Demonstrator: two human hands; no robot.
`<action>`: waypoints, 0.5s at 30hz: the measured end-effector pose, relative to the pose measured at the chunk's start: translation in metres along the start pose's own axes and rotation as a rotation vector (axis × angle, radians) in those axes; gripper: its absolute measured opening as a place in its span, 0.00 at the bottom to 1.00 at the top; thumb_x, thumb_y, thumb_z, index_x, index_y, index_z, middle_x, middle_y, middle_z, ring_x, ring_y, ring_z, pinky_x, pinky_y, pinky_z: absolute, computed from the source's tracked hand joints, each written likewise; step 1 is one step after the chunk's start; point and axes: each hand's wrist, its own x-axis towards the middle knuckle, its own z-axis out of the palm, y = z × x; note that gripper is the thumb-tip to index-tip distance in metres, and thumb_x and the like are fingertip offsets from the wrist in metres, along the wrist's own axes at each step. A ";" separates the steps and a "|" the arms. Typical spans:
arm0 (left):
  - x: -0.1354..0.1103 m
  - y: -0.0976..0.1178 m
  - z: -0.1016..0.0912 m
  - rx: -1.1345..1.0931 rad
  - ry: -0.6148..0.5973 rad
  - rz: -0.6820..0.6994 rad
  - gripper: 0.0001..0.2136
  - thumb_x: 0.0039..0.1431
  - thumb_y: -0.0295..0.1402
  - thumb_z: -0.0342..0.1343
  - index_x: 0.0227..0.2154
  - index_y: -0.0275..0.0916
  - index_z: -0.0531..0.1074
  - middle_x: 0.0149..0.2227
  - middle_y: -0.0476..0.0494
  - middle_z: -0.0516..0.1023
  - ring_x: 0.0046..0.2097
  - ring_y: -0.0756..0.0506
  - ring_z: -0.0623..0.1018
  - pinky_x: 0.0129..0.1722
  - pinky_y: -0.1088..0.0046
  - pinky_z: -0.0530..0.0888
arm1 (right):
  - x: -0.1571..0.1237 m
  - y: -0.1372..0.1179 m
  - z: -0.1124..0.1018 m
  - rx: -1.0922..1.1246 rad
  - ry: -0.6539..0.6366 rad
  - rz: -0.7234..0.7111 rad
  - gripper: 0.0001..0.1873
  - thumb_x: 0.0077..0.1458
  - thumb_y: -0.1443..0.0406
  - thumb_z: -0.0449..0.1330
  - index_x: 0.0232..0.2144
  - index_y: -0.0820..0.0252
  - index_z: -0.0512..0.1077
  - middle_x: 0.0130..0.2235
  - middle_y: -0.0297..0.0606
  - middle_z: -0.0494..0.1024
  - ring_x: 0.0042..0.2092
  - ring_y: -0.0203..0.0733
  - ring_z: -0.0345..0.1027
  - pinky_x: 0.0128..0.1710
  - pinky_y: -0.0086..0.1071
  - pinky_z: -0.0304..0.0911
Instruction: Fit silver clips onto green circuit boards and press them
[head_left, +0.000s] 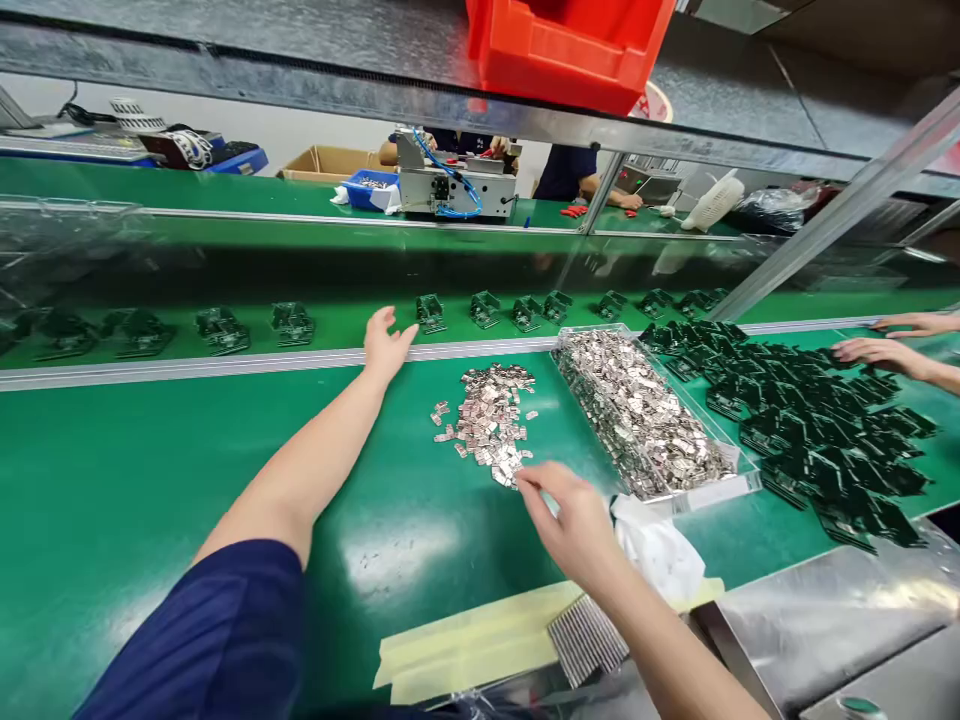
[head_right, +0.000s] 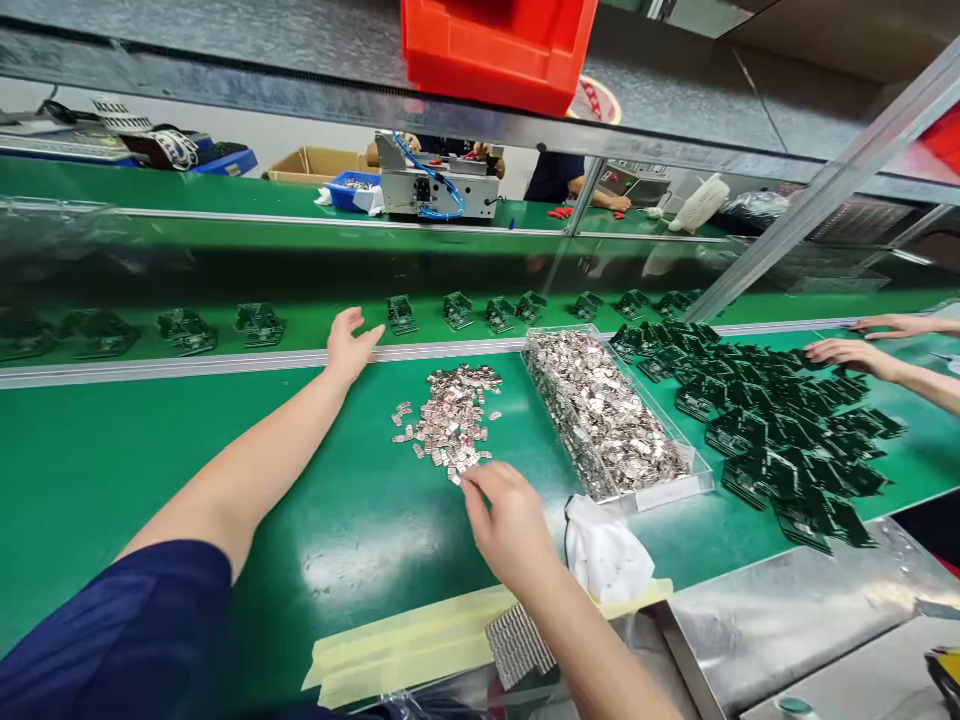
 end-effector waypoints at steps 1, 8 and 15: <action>-0.004 -0.009 -0.022 0.032 0.030 -0.005 0.22 0.54 0.33 0.62 0.51 0.38 0.64 0.54 0.38 0.70 0.55 0.44 0.73 0.52 0.69 0.73 | 0.021 -0.004 0.013 -0.067 -0.058 0.012 0.12 0.64 0.66 0.52 0.35 0.56 0.76 0.35 0.39 0.79 0.38 0.44 0.72 0.39 0.36 0.67; 0.002 -0.057 -0.169 0.300 0.220 -0.094 0.27 0.46 0.31 0.66 0.49 0.36 0.63 0.54 0.34 0.66 0.56 0.35 0.70 0.59 0.53 0.66 | 0.118 -0.028 0.096 -0.413 -0.190 0.144 0.14 0.62 0.59 0.58 0.34 0.62 0.78 0.40 0.50 0.78 0.48 0.56 0.66 0.45 0.44 0.59; 0.044 -0.069 -0.173 0.387 0.084 -0.097 0.44 0.44 0.35 0.69 0.62 0.35 0.51 0.64 0.28 0.58 0.65 0.31 0.61 0.63 0.55 0.60 | 0.111 -0.030 0.100 -0.386 -0.222 0.117 0.08 0.62 0.66 0.58 0.33 0.62 0.75 0.36 0.45 0.79 0.41 0.51 0.71 0.40 0.39 0.61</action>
